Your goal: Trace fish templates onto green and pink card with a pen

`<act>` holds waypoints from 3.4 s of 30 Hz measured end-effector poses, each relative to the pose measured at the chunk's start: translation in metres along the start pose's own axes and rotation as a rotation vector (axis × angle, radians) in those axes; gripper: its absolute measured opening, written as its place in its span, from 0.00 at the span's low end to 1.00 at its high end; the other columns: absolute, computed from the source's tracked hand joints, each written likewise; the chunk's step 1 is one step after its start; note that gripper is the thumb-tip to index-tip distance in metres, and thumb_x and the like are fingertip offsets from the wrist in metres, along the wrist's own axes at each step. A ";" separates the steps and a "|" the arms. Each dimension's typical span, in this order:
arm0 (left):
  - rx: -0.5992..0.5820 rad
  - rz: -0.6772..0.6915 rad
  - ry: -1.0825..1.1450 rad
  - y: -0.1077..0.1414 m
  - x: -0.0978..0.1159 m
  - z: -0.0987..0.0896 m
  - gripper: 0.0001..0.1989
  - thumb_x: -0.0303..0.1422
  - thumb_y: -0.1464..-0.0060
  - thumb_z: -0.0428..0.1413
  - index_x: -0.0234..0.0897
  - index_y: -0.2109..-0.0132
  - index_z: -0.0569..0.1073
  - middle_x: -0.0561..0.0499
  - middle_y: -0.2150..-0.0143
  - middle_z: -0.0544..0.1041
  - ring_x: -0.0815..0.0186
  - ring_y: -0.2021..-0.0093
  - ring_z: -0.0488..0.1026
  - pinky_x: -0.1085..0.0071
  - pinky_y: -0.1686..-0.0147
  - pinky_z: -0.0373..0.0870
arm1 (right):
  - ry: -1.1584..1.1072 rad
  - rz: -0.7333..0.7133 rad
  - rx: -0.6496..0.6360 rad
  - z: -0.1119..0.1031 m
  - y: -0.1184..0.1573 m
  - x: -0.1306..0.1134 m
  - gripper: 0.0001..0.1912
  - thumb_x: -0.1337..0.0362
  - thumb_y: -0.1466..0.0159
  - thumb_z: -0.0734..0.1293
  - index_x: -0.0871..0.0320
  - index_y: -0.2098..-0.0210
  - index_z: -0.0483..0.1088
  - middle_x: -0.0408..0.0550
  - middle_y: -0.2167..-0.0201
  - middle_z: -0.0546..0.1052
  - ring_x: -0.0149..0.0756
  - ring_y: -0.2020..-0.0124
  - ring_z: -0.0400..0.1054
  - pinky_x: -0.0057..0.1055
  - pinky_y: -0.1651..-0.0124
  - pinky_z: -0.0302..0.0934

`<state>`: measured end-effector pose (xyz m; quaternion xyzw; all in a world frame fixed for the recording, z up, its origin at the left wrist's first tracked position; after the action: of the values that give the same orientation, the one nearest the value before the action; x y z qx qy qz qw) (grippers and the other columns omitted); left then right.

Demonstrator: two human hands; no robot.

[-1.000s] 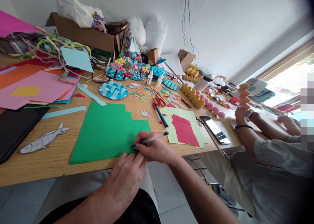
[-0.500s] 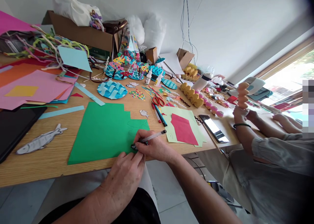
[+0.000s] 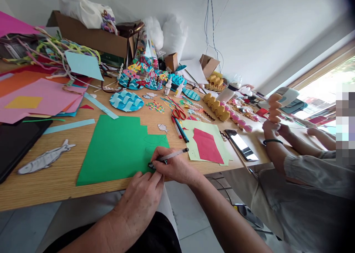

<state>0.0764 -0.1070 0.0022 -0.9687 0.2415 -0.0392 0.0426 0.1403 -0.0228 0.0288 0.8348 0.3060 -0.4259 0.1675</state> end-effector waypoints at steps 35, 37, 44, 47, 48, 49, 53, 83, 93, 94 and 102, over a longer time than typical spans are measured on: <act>-0.105 -0.012 0.002 -0.003 -0.001 -0.002 0.23 0.15 0.44 0.44 0.33 0.44 0.70 0.45 0.55 0.76 0.58 0.59 0.75 0.58 0.59 0.75 | -0.020 0.014 0.005 0.001 -0.003 -0.001 0.07 0.75 0.46 0.63 0.58 0.75 0.64 0.38 0.78 0.69 0.27 0.75 0.61 0.22 0.73 0.54; -0.082 -0.009 -0.002 -0.002 -0.001 -0.001 0.24 0.15 0.45 0.44 0.32 0.44 0.70 0.45 0.55 0.76 0.57 0.59 0.75 0.57 0.60 0.75 | -0.019 0.016 0.004 0.000 -0.003 -0.001 0.07 0.76 0.46 0.63 0.58 0.74 0.64 0.37 0.78 0.69 0.26 0.76 0.61 0.22 0.73 0.54; -0.066 0.005 0.010 -0.001 -0.002 0.002 0.25 0.14 0.46 0.44 0.30 0.44 0.69 0.44 0.55 0.76 0.57 0.60 0.75 0.56 0.61 0.76 | -0.019 0.012 0.008 -0.002 -0.003 0.002 0.08 0.77 0.47 0.63 0.58 0.75 0.64 0.37 0.79 0.68 0.26 0.76 0.60 0.21 0.75 0.53; -0.071 0.012 -0.002 -0.001 -0.001 0.002 0.25 0.14 0.46 0.44 0.29 0.43 0.68 0.43 0.54 0.76 0.57 0.59 0.75 0.57 0.60 0.76 | -0.004 0.008 0.017 -0.003 -0.003 0.002 0.08 0.76 0.47 0.63 0.58 0.75 0.64 0.36 0.79 0.67 0.25 0.77 0.60 0.21 0.75 0.52; -0.071 0.015 -0.008 -0.001 -0.001 0.001 0.25 0.15 0.46 0.44 0.29 0.43 0.68 0.43 0.53 0.76 0.57 0.59 0.75 0.57 0.60 0.76 | 0.002 0.008 0.022 -0.003 -0.003 0.002 0.08 0.76 0.47 0.63 0.58 0.75 0.64 0.36 0.79 0.67 0.25 0.77 0.59 0.21 0.75 0.52; -0.071 0.015 -0.016 -0.001 -0.001 0.000 0.25 0.14 0.46 0.44 0.29 0.42 0.68 0.43 0.53 0.76 0.57 0.59 0.75 0.58 0.60 0.75 | 0.007 0.008 0.028 -0.004 -0.004 0.003 0.08 0.76 0.47 0.63 0.58 0.75 0.64 0.36 0.80 0.67 0.25 0.77 0.59 0.21 0.75 0.52; -0.068 0.022 -0.026 -0.001 -0.002 -0.001 0.26 0.14 0.47 0.44 0.29 0.43 0.68 0.42 0.53 0.76 0.58 0.59 0.75 0.59 0.60 0.75 | -0.006 0.016 0.031 -0.005 -0.003 0.005 0.07 0.75 0.47 0.64 0.58 0.75 0.64 0.36 0.80 0.67 0.25 0.78 0.59 0.21 0.76 0.51; 0.272 0.180 -0.141 -0.003 -0.004 0.004 0.25 0.12 0.51 0.40 0.24 0.52 0.74 0.39 0.54 0.78 0.56 0.51 0.75 0.63 0.51 0.73 | 0.000 0.056 0.081 -0.013 0.002 0.011 0.06 0.74 0.45 0.63 0.58 0.74 0.64 0.37 0.78 0.67 0.26 0.76 0.60 0.22 0.74 0.53; 0.177 0.164 -0.104 -0.004 -0.006 0.005 0.25 0.13 0.50 0.41 0.28 0.50 0.74 0.41 0.52 0.77 0.58 0.48 0.73 0.64 0.48 0.71 | -0.043 0.080 0.096 -0.013 0.002 0.015 0.06 0.74 0.45 0.63 0.58 0.74 0.64 0.36 0.79 0.66 0.26 0.77 0.59 0.21 0.74 0.52; 0.179 0.168 -0.102 -0.004 -0.006 0.005 0.25 0.13 0.50 0.41 0.28 0.50 0.74 0.41 0.52 0.77 0.58 0.48 0.73 0.64 0.48 0.71 | -0.045 0.081 0.101 -0.013 0.002 0.015 0.06 0.74 0.45 0.63 0.58 0.74 0.64 0.36 0.79 0.66 0.26 0.77 0.59 0.21 0.75 0.51; 0.176 0.163 -0.009 -0.004 -0.008 0.005 0.26 0.13 0.48 0.39 0.27 0.49 0.73 0.40 0.51 0.76 0.56 0.47 0.72 0.60 0.46 0.70 | -0.018 0.078 0.121 -0.016 0.004 0.019 0.06 0.74 0.45 0.63 0.58 0.74 0.63 0.36 0.80 0.65 0.26 0.77 0.57 0.21 0.75 0.50</act>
<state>0.0717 -0.0993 -0.0024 -0.9385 0.3151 -0.0524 0.1313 0.1614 -0.0098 0.0229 0.8507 0.2454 -0.4446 0.1358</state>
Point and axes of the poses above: each hand's wrist, its own y-axis away from the middle knuckle, its own z-axis out of the palm, x = y × z, the point moved 5 cm from there along -y, towards the middle knuckle
